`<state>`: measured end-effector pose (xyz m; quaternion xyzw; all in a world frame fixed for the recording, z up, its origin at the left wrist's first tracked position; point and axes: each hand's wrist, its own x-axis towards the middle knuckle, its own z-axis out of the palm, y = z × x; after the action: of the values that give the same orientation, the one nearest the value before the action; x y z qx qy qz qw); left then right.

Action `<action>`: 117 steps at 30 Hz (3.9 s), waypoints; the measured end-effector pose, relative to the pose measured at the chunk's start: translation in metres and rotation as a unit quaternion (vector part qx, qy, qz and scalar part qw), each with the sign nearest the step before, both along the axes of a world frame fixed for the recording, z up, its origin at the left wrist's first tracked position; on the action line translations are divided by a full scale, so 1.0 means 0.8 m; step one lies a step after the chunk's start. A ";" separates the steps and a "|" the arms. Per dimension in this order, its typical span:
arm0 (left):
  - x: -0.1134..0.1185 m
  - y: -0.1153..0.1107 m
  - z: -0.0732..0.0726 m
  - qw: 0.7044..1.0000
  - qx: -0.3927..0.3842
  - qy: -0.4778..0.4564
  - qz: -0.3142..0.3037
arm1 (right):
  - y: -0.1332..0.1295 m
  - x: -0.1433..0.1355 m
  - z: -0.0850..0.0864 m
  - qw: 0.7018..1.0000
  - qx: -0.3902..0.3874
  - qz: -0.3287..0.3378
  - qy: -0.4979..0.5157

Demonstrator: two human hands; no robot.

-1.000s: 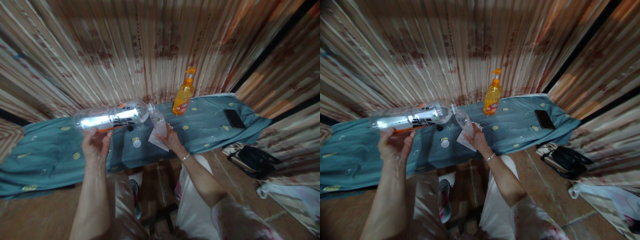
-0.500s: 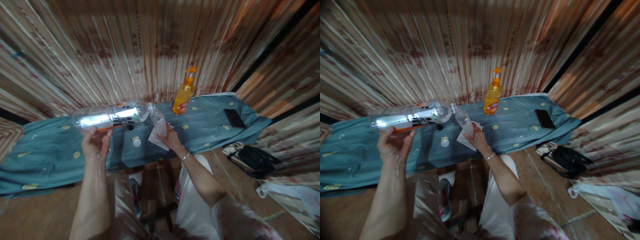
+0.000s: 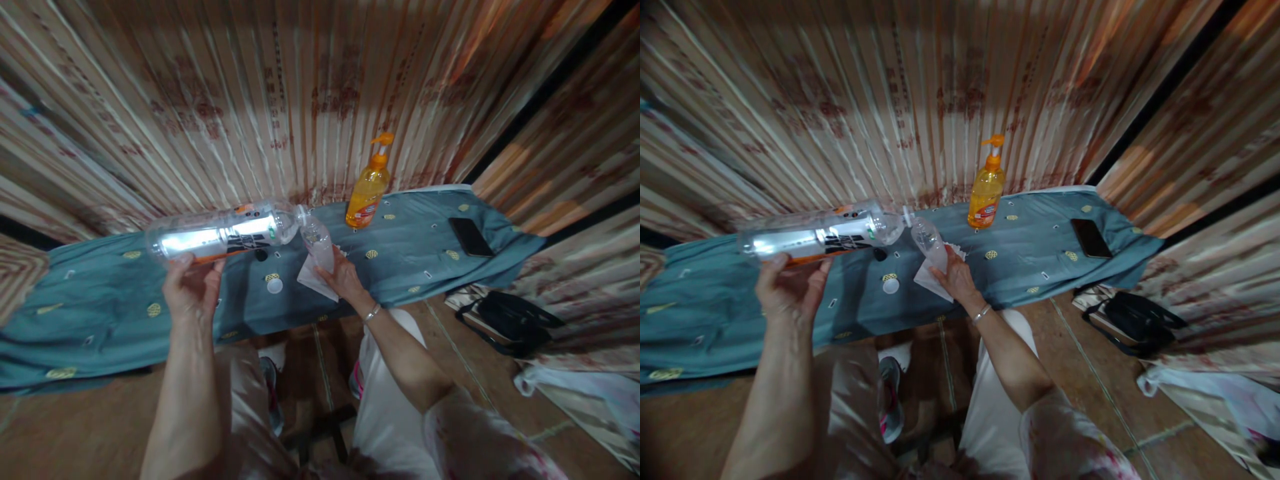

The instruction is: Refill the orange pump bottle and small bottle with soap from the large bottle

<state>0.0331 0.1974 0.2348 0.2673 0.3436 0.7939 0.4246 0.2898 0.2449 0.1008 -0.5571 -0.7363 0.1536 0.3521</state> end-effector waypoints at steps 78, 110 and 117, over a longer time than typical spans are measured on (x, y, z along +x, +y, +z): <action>-0.004 0.003 -0.006 0.999 0.035 0.001 -0.022 | 0.001 0.003 -0.005 1.000 0.018 0.008 -0.001; 0.001 0.001 -0.002 0.999 0.037 0.003 -0.020 | -0.001 0.001 -0.001 1.000 0.011 0.004 0.019; -0.001 0.001 -0.004 1.000 0.025 -0.003 -0.012 | -0.001 0.001 0.000 1.000 0.002 0.000 0.016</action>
<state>0.0319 0.1985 0.2316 0.2798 0.3191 0.7976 0.4286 0.2903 0.2441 0.1008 -0.5538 -0.7311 0.1611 0.3644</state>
